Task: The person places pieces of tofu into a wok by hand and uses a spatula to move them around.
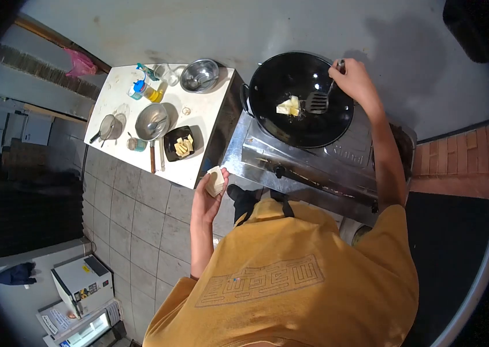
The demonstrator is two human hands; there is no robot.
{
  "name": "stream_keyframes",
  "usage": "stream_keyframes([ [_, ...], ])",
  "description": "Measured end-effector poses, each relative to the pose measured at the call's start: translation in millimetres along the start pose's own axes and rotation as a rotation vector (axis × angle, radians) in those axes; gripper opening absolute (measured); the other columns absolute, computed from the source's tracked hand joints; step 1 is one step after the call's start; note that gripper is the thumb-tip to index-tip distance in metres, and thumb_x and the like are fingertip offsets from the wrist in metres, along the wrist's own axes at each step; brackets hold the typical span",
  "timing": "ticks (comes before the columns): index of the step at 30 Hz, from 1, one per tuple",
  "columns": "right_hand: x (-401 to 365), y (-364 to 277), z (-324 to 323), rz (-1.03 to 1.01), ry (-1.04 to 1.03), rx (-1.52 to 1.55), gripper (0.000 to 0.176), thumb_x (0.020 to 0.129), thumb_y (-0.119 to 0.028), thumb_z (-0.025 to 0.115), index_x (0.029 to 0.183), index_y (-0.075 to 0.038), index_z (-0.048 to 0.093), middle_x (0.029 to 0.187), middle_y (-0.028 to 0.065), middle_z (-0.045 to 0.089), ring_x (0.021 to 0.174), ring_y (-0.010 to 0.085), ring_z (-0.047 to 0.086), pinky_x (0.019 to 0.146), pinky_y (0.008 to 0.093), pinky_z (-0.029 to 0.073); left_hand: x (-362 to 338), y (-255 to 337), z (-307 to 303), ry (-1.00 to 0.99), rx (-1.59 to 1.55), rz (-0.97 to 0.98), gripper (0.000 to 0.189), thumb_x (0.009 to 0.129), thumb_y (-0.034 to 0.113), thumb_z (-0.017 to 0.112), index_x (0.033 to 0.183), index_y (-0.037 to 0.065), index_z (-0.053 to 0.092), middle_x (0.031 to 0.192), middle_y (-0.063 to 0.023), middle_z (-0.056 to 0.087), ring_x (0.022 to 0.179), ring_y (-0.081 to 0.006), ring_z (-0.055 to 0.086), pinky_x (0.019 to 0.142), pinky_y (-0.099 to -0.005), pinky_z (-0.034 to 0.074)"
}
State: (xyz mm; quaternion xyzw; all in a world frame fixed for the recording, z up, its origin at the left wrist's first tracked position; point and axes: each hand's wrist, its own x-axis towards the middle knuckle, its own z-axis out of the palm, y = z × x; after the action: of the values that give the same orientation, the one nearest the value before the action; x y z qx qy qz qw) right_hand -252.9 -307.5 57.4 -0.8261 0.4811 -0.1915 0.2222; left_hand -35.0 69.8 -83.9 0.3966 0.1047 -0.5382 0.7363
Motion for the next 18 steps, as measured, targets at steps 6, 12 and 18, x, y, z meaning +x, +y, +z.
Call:
stream_keyframes([
  [6,13,15,13,-0.063,-0.065,-0.103,0.033,0.079,-0.026,0.063,0.079,0.007,0.065,0.071,0.0268,0.063,0.071,0.0383,0.067,0.069,0.0424,0.051,-7,1,8,0.018,-0.009,0.071,0.042,0.098,0.014,0.046,0.131,-0.01,0.039,0.125,-0.0231,0.057,0.112,-0.0301,0.061,0.098,-0.0353,0.052],
  [12,14,5,2,-0.047,-0.087,0.004,0.03,0.079,-0.025,0.062,0.08,0.004,0.066,0.072,0.0241,0.065,0.072,0.0383,0.066,0.069,0.0426,0.051,-11,-7,8,0.06,0.009,0.096,0.042,0.099,0.015,0.044,0.132,-0.01,0.038,0.125,-0.0229,0.057,0.112,-0.0298,0.061,0.098,-0.0352,0.052],
  [18,16,21,8,-0.062,-0.095,-0.065,0.03,0.079,-0.025,0.062,0.079,0.005,0.064,0.067,0.0213,0.062,0.064,0.0322,0.062,0.066,0.041,0.048,-7,-10,8,0.034,-0.026,0.088,0.041,0.096,0.016,0.052,0.126,-0.011,0.044,0.122,-0.0232,0.059,0.111,-0.0302,0.061,0.097,-0.0349,0.052],
])
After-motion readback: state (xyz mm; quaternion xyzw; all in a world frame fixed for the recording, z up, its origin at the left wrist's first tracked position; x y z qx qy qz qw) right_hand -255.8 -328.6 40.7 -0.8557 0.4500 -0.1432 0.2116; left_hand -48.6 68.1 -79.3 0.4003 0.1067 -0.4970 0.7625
